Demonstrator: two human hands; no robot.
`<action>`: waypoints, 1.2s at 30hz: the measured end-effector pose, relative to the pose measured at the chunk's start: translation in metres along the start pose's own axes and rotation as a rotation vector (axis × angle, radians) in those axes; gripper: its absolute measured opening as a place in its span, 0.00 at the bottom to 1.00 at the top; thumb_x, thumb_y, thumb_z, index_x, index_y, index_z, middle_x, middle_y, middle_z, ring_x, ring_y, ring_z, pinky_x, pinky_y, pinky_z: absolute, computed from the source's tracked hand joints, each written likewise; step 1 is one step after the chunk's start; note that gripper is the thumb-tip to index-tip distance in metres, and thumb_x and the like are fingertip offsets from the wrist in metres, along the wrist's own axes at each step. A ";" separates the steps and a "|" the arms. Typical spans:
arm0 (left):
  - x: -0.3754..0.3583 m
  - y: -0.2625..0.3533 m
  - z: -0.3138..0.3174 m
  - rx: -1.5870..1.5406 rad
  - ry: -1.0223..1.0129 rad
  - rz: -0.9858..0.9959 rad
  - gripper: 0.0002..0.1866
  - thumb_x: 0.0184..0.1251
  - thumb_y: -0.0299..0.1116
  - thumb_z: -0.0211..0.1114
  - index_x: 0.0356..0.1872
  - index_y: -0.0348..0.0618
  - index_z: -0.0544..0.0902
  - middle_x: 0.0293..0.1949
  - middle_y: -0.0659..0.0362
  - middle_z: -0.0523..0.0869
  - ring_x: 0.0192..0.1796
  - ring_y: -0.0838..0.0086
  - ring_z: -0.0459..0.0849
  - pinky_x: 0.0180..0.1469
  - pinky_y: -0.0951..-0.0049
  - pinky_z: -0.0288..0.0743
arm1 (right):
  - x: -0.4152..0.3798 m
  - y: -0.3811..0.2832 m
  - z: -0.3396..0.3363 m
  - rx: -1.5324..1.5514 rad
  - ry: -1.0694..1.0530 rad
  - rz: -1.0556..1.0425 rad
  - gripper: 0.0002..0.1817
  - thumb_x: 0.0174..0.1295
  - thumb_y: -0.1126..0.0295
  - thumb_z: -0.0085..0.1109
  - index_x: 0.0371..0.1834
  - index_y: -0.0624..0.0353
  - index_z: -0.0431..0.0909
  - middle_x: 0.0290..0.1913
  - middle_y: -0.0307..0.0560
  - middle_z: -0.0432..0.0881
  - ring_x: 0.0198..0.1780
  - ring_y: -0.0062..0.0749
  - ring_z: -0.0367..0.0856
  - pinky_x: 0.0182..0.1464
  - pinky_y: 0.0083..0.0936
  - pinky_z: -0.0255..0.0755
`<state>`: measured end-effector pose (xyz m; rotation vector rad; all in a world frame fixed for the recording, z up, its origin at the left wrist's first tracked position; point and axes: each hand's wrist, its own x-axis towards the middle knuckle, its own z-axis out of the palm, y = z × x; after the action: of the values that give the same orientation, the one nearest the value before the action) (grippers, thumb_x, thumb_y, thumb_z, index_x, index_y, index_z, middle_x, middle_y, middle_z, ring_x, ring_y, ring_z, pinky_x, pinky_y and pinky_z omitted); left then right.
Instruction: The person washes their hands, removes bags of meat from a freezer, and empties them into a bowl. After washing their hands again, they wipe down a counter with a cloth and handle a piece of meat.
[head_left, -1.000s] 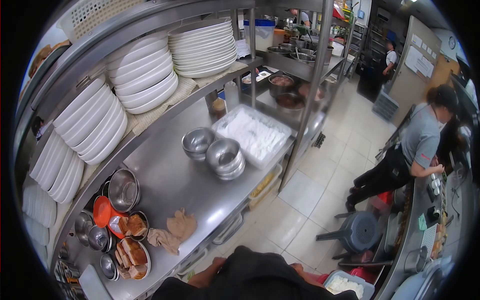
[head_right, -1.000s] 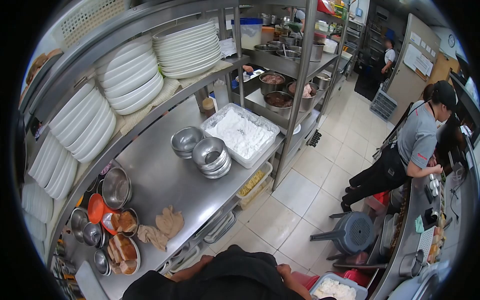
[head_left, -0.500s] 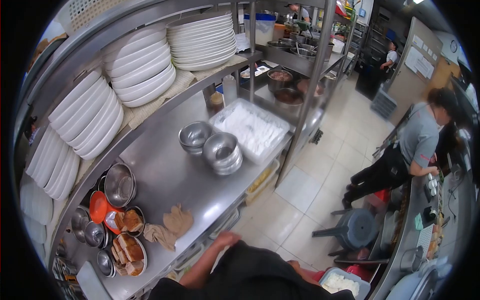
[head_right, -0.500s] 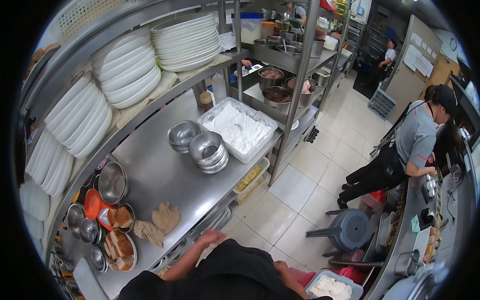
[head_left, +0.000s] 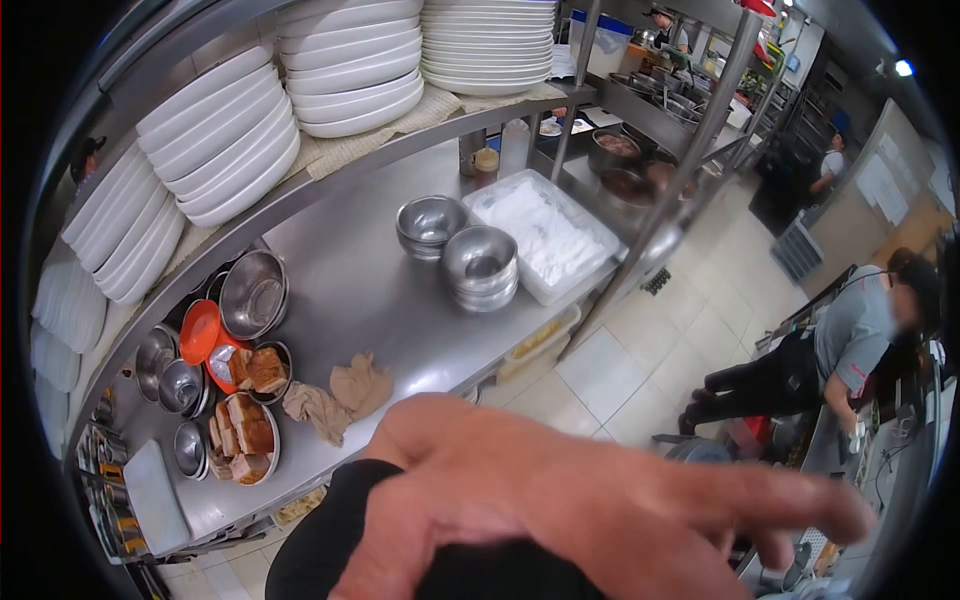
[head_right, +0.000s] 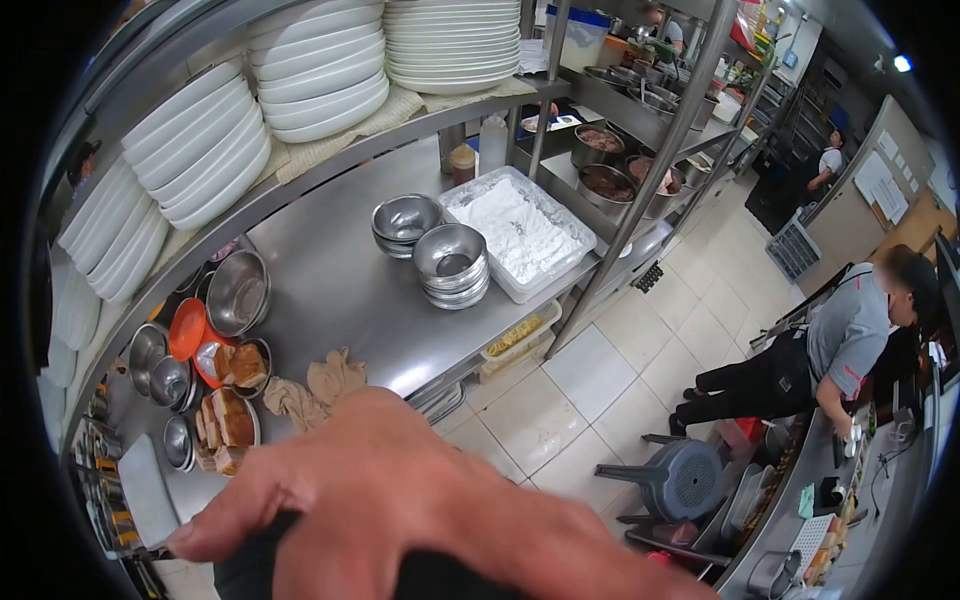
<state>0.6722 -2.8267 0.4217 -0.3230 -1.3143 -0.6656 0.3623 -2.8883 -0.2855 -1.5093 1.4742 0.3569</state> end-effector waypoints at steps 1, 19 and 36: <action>0.001 -0.004 0.002 -0.019 -0.022 -0.003 0.36 0.56 0.60 0.58 0.48 0.33 0.80 0.58 0.33 0.67 0.58 0.40 0.70 0.54 0.50 0.68 | -0.001 0.000 -0.001 0.006 0.001 -0.006 0.19 0.49 0.55 0.65 0.41 0.52 0.86 0.38 0.48 0.86 0.42 0.36 0.84 0.48 0.28 0.75; -0.003 -0.012 0.014 -0.041 -0.077 -0.076 0.40 0.57 0.66 0.48 0.54 0.37 0.76 0.62 0.38 0.66 0.61 0.46 0.69 0.57 0.53 0.65 | 0.001 0.005 -0.002 0.039 0.003 -0.003 0.19 0.49 0.55 0.65 0.40 0.54 0.86 0.37 0.48 0.86 0.40 0.34 0.85 0.46 0.28 0.76; 0.007 -0.033 0.025 -0.010 -0.110 -0.163 0.45 0.58 0.72 0.38 0.60 0.42 0.74 0.65 0.42 0.65 0.64 0.51 0.68 0.60 0.56 0.63 | -0.006 0.017 -0.007 0.135 -0.001 -0.032 0.19 0.49 0.56 0.65 0.39 0.59 0.85 0.36 0.49 0.86 0.37 0.32 0.84 0.43 0.27 0.76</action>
<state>0.6327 -2.8397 0.4296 -0.2650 -1.4537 -0.8010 0.3428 -2.8865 -0.2845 -1.4227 1.4432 0.2340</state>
